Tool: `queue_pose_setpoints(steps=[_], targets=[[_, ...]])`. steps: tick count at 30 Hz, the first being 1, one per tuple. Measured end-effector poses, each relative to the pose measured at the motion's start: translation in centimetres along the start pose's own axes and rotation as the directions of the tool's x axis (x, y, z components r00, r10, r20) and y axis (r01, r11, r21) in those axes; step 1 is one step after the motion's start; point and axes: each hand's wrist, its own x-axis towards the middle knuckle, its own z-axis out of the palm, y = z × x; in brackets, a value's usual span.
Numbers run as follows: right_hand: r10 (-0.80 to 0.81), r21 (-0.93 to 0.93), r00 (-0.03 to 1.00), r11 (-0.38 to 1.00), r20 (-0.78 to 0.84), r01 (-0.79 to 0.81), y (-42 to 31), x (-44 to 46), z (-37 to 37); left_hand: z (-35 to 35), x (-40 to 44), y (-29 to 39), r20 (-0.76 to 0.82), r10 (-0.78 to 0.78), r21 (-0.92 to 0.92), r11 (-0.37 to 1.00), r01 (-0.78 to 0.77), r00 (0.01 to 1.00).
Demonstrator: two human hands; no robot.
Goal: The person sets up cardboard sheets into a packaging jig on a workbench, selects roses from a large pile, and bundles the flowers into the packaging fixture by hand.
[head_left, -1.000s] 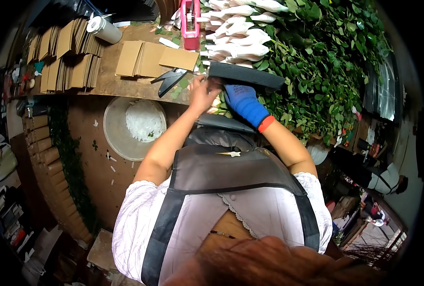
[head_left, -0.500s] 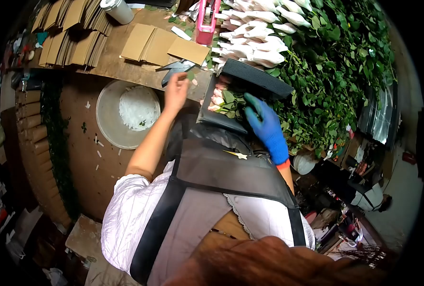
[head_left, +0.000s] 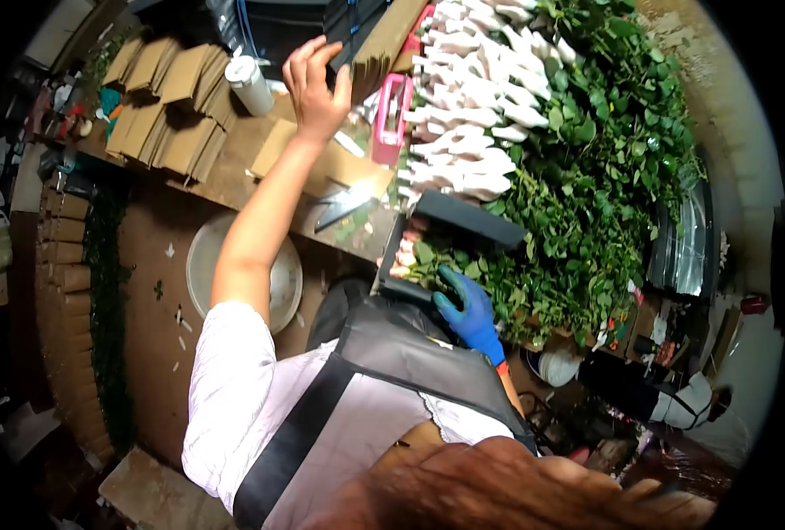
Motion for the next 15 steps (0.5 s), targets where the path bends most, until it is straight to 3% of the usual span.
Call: queue_pose_setpoints(steps=[2,4,6,8,10,11,12,13,14,15], targets=[[0.002,-0.008,0.994,1.0,-0.107,-0.003,-0.2,0.0,0.6,2.1,4.6,-1.4,0.001,0.068,0.187,0.98,-0.067,0.998],[-0.01,-0.065,0.995,0.998,-0.1,0.004,-0.1,0.0,0.8,4.6,7.6,-4.0,0.044,0.013,0.343,0.939,-0.027,0.999],[-0.013,-0.04,0.993,0.999,-0.116,0.008,-0.3,0.1,0.9,5.1,10.0,-6.2,0.258,-0.156,0.594,0.804,-0.029,0.953],[-0.041,-0.018,0.991,0.999,-0.131,0.039,0.1,-0.1,0.9,5.0,12.2,-8.2,0.416,-0.247,0.585,0.809,-0.05,0.875],[-0.026,0.006,0.99,1.0,-0.135,0.028,-0.3,-0.3,0.5,4.0,13.3,-7.5,0.38,-0.021,0.286,0.953,-0.096,0.925],[-0.007,0.048,0.99,0.999,-0.14,0.014,-0.2,-0.2,0.3,0.1,16.4,-7.1,0.681,0.053,0.073,0.987,-0.141,0.73],[0.01,0.092,0.99,0.996,-0.143,0.003,-0.2,0.0,0.2,-2.0,16.3,-3.8,0.588,0.078,-0.04,0.997,-0.068,0.805],[0.173,0.265,0.98,0.954,-0.098,-0.142,-0.5,0.4,-0.2,-4.0,16.2,-0.6,0.486,0.102,-0.166,0.986,-0.023,0.868],[0.212,0.485,0.972,0.864,-0.105,-0.136,-1.4,1.3,-0.8,-3.8,13.3,6.4,-0.055,-0.048,-0.234,0.972,0.034,0.997],[0.179,0.578,0.98,0.81,-0.086,-0.097,-2.5,2.4,-1.7,-5.1,11.3,9.0,-0.148,0.086,-0.264,0.957,-0.123,0.985]])
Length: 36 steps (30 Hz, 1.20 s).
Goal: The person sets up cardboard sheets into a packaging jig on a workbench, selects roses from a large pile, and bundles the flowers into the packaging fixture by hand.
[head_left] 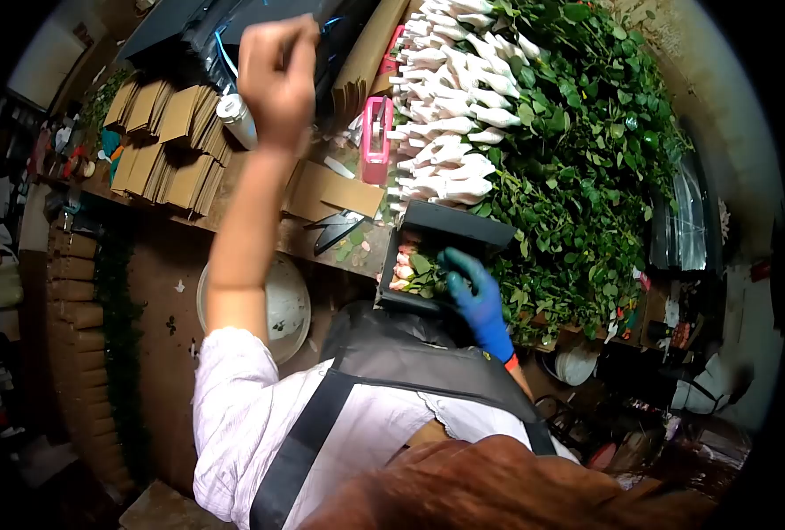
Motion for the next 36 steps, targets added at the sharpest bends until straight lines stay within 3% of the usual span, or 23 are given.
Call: queue_pose_setpoints(steps=[2,3,4,5,6,7,9,11,12,13,14,15,16,18,19,22,24,27,28,31,32,35,36], targets=[[-0.078,0.296,0.992,0.954,0.095,0.047,-3.0,2.1,0.0,-1.8,-4.4,5.3,0.033,0.318,0.09,0.943,-0.32,0.947],[-0.141,0.47,0.979,0.881,0.145,0.058,-4.2,3.1,-0.1,-3.7,-7.0,8.6,0.368,0.276,0.067,0.945,-0.321,0.888],[-0.169,0.554,0.953,0.833,0.25,0.003,-4.8,4.0,-0.9,-4.0,-9.5,10.7,0.45,0.337,-0.064,0.936,-0.346,0.827],[-0.076,0.406,0.987,0.914,0.138,0.014,-4.7,4.2,-1.6,-3.8,-11.7,12.1,0.521,0.398,-0.198,0.917,-0.346,0.755],[0.122,0.078,0.992,0.989,0.031,-0.124,-6.5,4.4,-2.7,-3.4,-13.6,12.9,0.532,0.353,-0.221,0.935,-0.276,0.769],[0.127,0.041,0.985,0.992,-0.12,-0.123,-5.2,4.8,-2.7,-3.4,-14.8,13.7,0.546,0.303,-0.239,0.95,-0.201,0.781],[0.144,0.195,0.977,0.974,-0.157,-0.113,-2.5,4.7,-4.8,-5.0,-16.5,12.4,0.527,0.062,-0.219,0.974,0.065,0.848],[0.24,0.08,0.959,0.97,-0.154,-0.23,1.9,3.4,-7.7,-4.5,-19.2,12.9,0.271,-0.441,0.049,0.894,0.446,0.856],[0.295,0.095,0.945,0.954,-0.143,-0.284,3.2,2.7,-7.8,-5.0,-19.8,12.5,0.489,-0.589,0.178,0.789,0.588,0.643],[0.347,0.111,0.928,0.936,-0.132,-0.334,4.3,2.0,-7.8,-5.0,-21.0,11.5,0.695,-0.569,0.159,0.718,0.677,0.44],[0.396,0.124,0.91,0.916,-0.121,-0.382,4.9,1.5,-8.2,-4.9,-22.4,11.6,0.756,-0.647,0.201,0.378,0.904,0.103],[0.433,-0.176,0.898,0.881,-0.073,-0.439,5.3,1.4,-9.1,-4.5,-23.1,12.0,0.783,-0.575,0.275,-0.021,0.961,-0.236],[0.478,-0.462,0.878,0.771,-0.037,-0.439,5.7,1.6,-10.4,-4.2,-26.6,11.7,0.782,-0.596,0.211,-0.021,0.977,-0.182],[0.522,-0.864,0.853,0.423,-0.014,-0.274,3.6,1.5,-10.8,-3.7,-30.4,9.7,0.768,-0.5,0.383,-0.14,0.913,-0.4],[0.537,-0.871,0.843,0.434,0.043,-0.232,2.7,1.8,-10.3,-3.7,-32.1,8.6,0.743,-0.44,0.471,-0.192,0.861,-0.504],[0.482,-0.815,0.827,0.577,0.29,-0.051,1.4,3.6,-8.0,-3.9,-32.9,7.7,0.71,-0.438,0.587,-0.065,0.807,-0.552],[-0.019,-0.552,0.889,0.778,0.458,0.301,6.5,3.7,-5.4,-4.0,-31.4,7.8,0.649,-0.46,0.711,0.084,0.698,-0.606],[0.127,-0.612,0.742,0.664,0.659,0.43,10.2,4.6,-2.9,-4.0,-29.2,8.3,0.61,-0.571,0.784,0.536,0.313,-0.549],[0.178,-0.643,0.732,0.639,0.658,0.423,10.2,4.7,-2.6,-4.1,-28.6,8.4,0.695,-0.572,0.691,0.7,0.181,-0.436],[0.281,-0.703,0.707,0.575,0.649,0.418,10.0,4.9,-2.0,-3.8,-27.3,8.2,0.969,-0.123,0.099,0.988,0.119,0.215],[0.281,-0.708,0.708,0.566,0.648,0.422,10.0,4.8,-2.0,-3.2,-26.7,8.3,0.996,-0.051,0.054,0.998,0.034,-0.077],[0.37,-0.742,0.68,0.54,0.633,0.397,10.0,5.1,-1.9,0.1,-28.1,7.6,0.787,0.521,-0.482,0.853,-0.199,0.33],[0.413,-0.758,0.665,0.529,0.622,0.381,10.2,5.1,-1.9,0.7,-29.4,7.5,0.841,0.49,-0.44,0.866,-0.237,0.228]])
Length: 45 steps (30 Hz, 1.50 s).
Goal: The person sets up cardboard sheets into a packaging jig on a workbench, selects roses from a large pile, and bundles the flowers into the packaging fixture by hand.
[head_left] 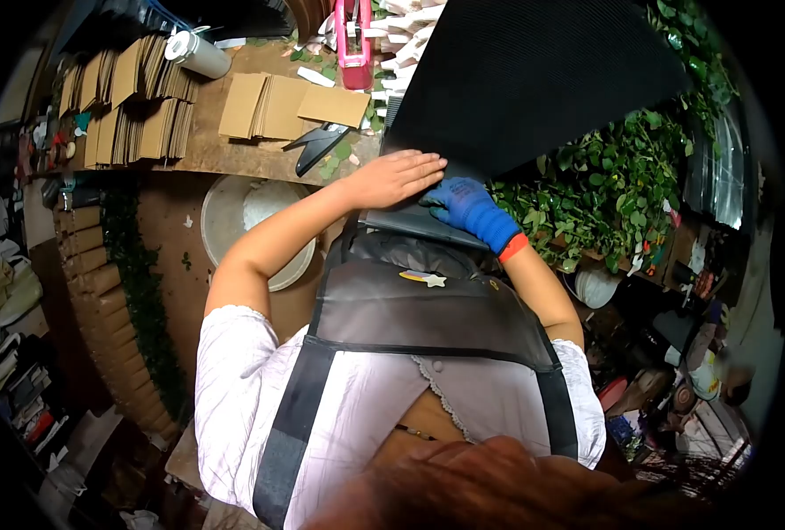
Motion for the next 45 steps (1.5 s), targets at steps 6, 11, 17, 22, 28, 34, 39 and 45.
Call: queue_pose_setpoints(steps=[6,11,17,22,28,34,39,45], targets=[[-0.038,0.13,0.728,0.976,-0.685,0.174,3.1,-1.1,6.7,1.3,-0.3,-0.5,0.392,-0.317,-0.602,0.622,0.501,0.864],[0.25,0.251,0.871,0.956,-0.422,-0.153,-6.9,-6.1,-7.8,5.2,-1.4,0.8,0.025,-0.253,-0.19,0.949,0.253,0.967],[0.298,0.056,0.855,0.951,-0.424,-0.304,-3.0,3.1,-9.2,4.5,-1.4,1.0,0.133,-0.261,-0.148,0.949,0.28,0.956],[0.139,0.055,0.92,0.99,-0.365,-0.127,-2.2,2.6,-11.8,4.7,-1.4,1.2,0.203,-0.302,-0.202,0.918,0.341,0.932],[-0.262,-0.132,0.755,0.964,-0.601,0.229,-12.2,9.4,-10.9,7.8,-2.3,0.9,0.153,-0.376,-0.321,0.856,0.406,0.914],[0.253,-0.159,0.753,0.89,-0.608,-0.428,-11.1,25.6,-4.8,7.3,-1.1,0.5,0.241,-0.297,-0.238,0.905,0.353,0.924],[0.191,-0.163,0.842,0.936,-0.504,-0.31,-13.0,20.0,-9.8,8.0,-1.4,0.3,0.256,-0.269,-0.189,0.928,0.321,0.928],[-0.278,-0.064,0.621,0.937,-0.733,0.344,-11.2,2.2,-6.7,5.1,-1.0,0.8,0.341,-0.328,-0.236,0.878,0.418,0.881]])
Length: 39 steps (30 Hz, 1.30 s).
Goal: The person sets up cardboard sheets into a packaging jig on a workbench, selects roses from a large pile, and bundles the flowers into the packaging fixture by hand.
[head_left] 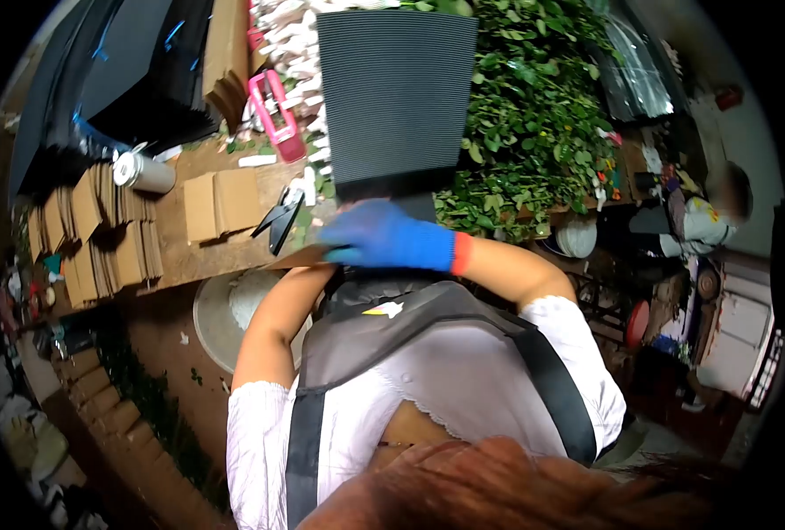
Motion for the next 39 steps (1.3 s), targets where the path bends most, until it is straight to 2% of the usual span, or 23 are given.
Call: queue_pose_setpoints(steps=[2,4,5,6,7,10,11,15,19,21,23,24,28,29,31,32,33,34,35,36,37,38,39], targets=[[0.329,0.152,0.919,0.919,0.216,-0.365,2.0,-3.9,-1.4,-0.9,0.0,0.8,0.058,-0.045,0.005,0.999,0.045,0.997],[0.532,-0.02,0.76,0.824,0.374,-0.567,6.1,-7.5,-0.8,-4.6,0.2,2.3,0.188,-0.085,-0.081,0.991,0.102,0.978],[0.597,0.187,0.66,0.66,0.457,-0.727,7.5,-8.4,-0.8,-2.4,-0.2,1.1,0.057,-0.017,-0.053,0.998,0.02,0.998],[0.62,0.352,0.552,0.425,0.558,-0.834,8.6,-8.9,-0.6,-0.2,-0.5,-0.1,-0.073,0.06,-0.012,0.998,-0.061,0.996],[0.627,0.404,0.504,0.309,0.594,-0.861,9.2,-8.8,-0.4,0.0,-0.6,-0.4,-0.172,0.188,0.112,0.979,-0.17,0.967],[0.604,0.245,0.328,0.22,0.726,-0.944,9.9,-7.7,-0.3,0.6,-0.8,-0.8,-0.176,0.144,-0.012,0.989,-0.148,0.974],[0.62,0.236,0.343,0.25,0.706,-0.939,10.5,-8.1,0.8,0.7,-0.8,-1.1,-0.187,0.126,-0.154,0.976,-0.156,0.974],[0.639,0.169,0.428,0.426,0.639,-0.889,10.1,-7.7,0.9,-0.8,-4.3,-3.4,-0.077,0.086,0.155,0.985,-0.074,0.993],[0.658,-0.116,0.435,0.62,0.615,-0.776,9.2,-6.4,0.6,-4.9,-7.1,-2.9,-0.373,0.058,0.137,0.991,-0.007,0.926],[0.656,-0.214,0.459,0.684,0.599,-0.697,9.8,-6.5,1.4,-5.6,-5.8,-2.0,-0.355,0.151,0.051,0.989,-0.142,0.923],[0.649,-0.218,0.504,0.71,0.57,-0.669,10.1,-7.3,2.2,-6.0,-3.6,0.0,-0.394,0.259,0.053,0.964,-0.26,0.882],[0.654,-0.224,0.524,0.717,0.545,-0.661,10.1,-7.5,2.2,-5.5,-3.0,1.0,-0.252,0.186,-0.039,0.979,-0.202,0.95],[0.667,-0.25,0.595,0.733,0.449,-0.632,7.9,-7.6,-1.3,-3.1,-2.2,1.2,-0.285,0.117,-0.076,0.987,-0.144,0.951],[0.637,0.006,0.724,0.75,0.263,-0.662,7.8,-9.2,-2.4,-2.6,-2.3,1.0,-0.283,0.11,-0.073,0.988,-0.136,0.953],[0.755,0.488,0.653,0.55,0.057,-0.678,7.7,-10.2,-6.6,-2.6,-2.3,1.5,-0.299,0.083,-0.082,0.99,-0.112,0.951],[0.793,0.702,0.597,0.495,-0.123,-0.513,7.6,-10.5,-9.3,-3.0,-2.2,1.9,-0.31,0.071,-0.091,0.99,-0.104,0.948],[0.692,0.516,0.523,0.721,-0.497,-0.463,8.3,-10.5,-11.5,-3.7,-2.0,2.4,-0.323,0.057,-0.103,0.99,-0.095,0.945],[0.629,0.422,0.423,0.765,-0.653,-0.487,10.3,-11.1,-13.3,-4.1,-1.8,2.7,-0.336,0.07,-0.089,0.99,-0.106,0.939],[0.404,0.103,0.426,0.812,-0.81,-0.574,12.1,-11.3,-15.2,-4.0,-1.8,2.7,-0.337,0.075,-0.096,0.989,-0.113,0.939],[0.284,-0.123,0.507,0.769,-0.814,-0.627,14.3,-12.0,-16.1,-3.8,-1.7,2.6,-0.339,0.078,-0.103,0.988,-0.119,0.938],[0.27,-0.347,0.595,0.606,-0.757,-0.716,16.1,-12.4,-16.1,-3.8,-1.6,2.6,-0.339,0.086,-0.112,0.985,-0.131,0.937],[0.481,-0.484,0.657,0.445,-0.581,-0.754,16.5,-12.0,-16.6,-3.9,-1.6,2.6,-0.322,0.088,-0.113,0.985,-0.13,0.943],[0.507,-0.488,0.674,0.465,-0.537,-0.739,18.3,-12.5,-15.7,-4.1,-1.6,2.9,-0.31,0.081,-0.111,0.986,-0.121,0.947]])
